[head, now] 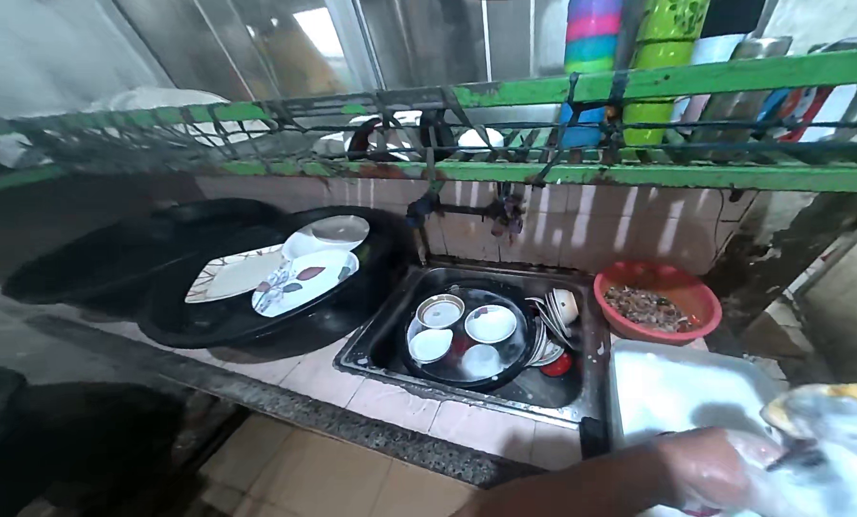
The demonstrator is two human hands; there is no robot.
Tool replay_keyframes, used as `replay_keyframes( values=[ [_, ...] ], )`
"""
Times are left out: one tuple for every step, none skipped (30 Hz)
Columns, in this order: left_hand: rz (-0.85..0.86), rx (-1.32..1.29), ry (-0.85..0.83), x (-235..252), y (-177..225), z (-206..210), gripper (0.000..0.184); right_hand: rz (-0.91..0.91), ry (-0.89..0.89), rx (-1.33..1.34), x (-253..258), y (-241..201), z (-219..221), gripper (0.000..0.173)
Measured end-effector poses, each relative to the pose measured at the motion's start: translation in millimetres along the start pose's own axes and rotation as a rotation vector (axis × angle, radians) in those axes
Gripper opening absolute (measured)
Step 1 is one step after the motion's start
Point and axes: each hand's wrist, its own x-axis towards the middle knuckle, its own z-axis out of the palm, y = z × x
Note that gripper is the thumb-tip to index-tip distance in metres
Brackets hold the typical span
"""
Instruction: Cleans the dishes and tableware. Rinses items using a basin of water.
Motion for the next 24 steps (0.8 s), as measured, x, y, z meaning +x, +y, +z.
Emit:
replay_keyframes(
  values=[
    [-0.088, 0.11, -0.015, 1.2, 3.4, -2.9, 0.025, -0.062, -0.056, -0.135, -9.8, -35.0, 7.4, 0.046],
    [-0.158, 0.212, 0.001, 2.1, 7.6, -2.7, 0.019, -0.18, -0.074, -0.247, -20.0, -63.9, 17.0, 0.053],
    [-0.201, 0.264, 0.017, 2.2, 13.5, -2.6, 0.021, -0.283, -0.033, -0.286, -25.6, -78.4, 25.6, 0.056],
    [-0.184, 0.255, 0.045, 2.6, 16.0, -1.8, 0.024, -0.305, 0.018, -0.249, -24.4, -78.3, 28.2, 0.053],
    [-0.125, 0.208, 0.079, 3.8, 14.9, -0.2, 0.024, -0.244, 0.04, -0.179, -18.2, -67.4, 23.8, 0.044],
    [-0.067, 0.145, 0.1, 5.9, 12.5, 1.2, 0.029, -0.131, 0.02, -0.099, -11.8, -56.6, 14.8, 0.036],
    [-0.034, 0.091, 0.123, 8.0, 10.4, 3.9, 0.033, -0.058, -0.032, -0.065, -6.1, -44.5, 3.2, 0.035],
    [-0.018, 0.063, 0.155, 10.2, 9.2, 7.3, 0.037, -0.015, -0.066, -0.055, -5.2, -38.9, -3.9, 0.037],
    [-0.021, 0.078, 0.202, 12.7, 8.7, 9.6, 0.038, 0.073, 0.014, -0.003, -10.5, -51.2, 4.4, 0.037],
    [-0.04, 0.123, 0.26, 14.1, 9.4, 10.9, 0.039, 0.033, 0.104, 0.002, -15.9, -51.5, 17.6, 0.04],
    [-0.063, 0.186, 0.317, 13.5, 11.0, 12.0, 0.039, -0.103, 0.165, -0.026, -21.1, -46.0, 32.7, 0.044],
    [-0.078, 0.268, 0.35, 12.0, 12.6, 11.9, 0.037, -0.231, 0.221, -0.065, -28.1, -47.9, 46.7, 0.05],
    [-0.076, 0.351, 0.344, 10.4, 12.9, 10.6, 0.036, -0.257, 0.233, -0.078, -36.2, -55.9, 54.3, 0.055],
    [-0.052, 0.448, 0.305, 9.5, 11.5, 9.0, 0.034, -0.192, 0.218, -0.049, -39.5, -61.8, 53.9, 0.055],
    [0.011, 0.531, 0.257, 9.2, 8.6, 7.8, 0.033, -0.087, 0.193, -0.008, -37.4, -59.9, 46.8, 0.053],
    [0.062, 0.547, 0.221, 7.7, 6.8, 7.5, 0.033, 0.046, 0.158, 0.069, -31.4, -53.4, 35.3, 0.048],
    [0.095, 0.511, 0.195, 4.8, 5.4, 8.5, 0.033, 0.148, 0.111, 0.179, -26.9, -45.8, 23.0, 0.039],
    [0.135, 0.445, 0.185, 2.1, 2.6, 9.9, 0.033, 0.213, 0.052, 0.36, -21.2, -38.4, 14.7, 0.032],
    [0.212, 0.395, 0.192, 1.0, -3.1, 10.8, 0.032, 0.263, -0.013, 0.648, -12.1, -33.4, 13.3, 0.028],
    [0.307, 0.39, 0.206, 0.9, -8.3, 11.7, 0.031, 0.333, -0.12, 0.956, -5.7, -33.4, 15.6, 0.035],
    [0.399, 0.416, 0.221, 2.1, -11.9, 13.2, 0.029, 0.388, -0.189, 1.192, -6.2, -34.0, 21.9, 0.042],
    [0.491, 0.482, 0.241, 4.5, -13.4, 15.2, 0.027, 0.424, -0.19, 1.365, -12.2, -35.1, 31.2, 0.046],
    [0.565, 0.562, 0.261, 8.1, -14.3, 16.9, 0.024, 0.465, -0.117, 1.497, -21.0, -41.5, 42.4, 0.051],
    [0.555, 0.578, 0.259, 12.2, -14.8, 17.7, 0.025, 0.502, -0.009, 1.561, -27.1, -49.0, 53.5, 0.054]
  ],
)
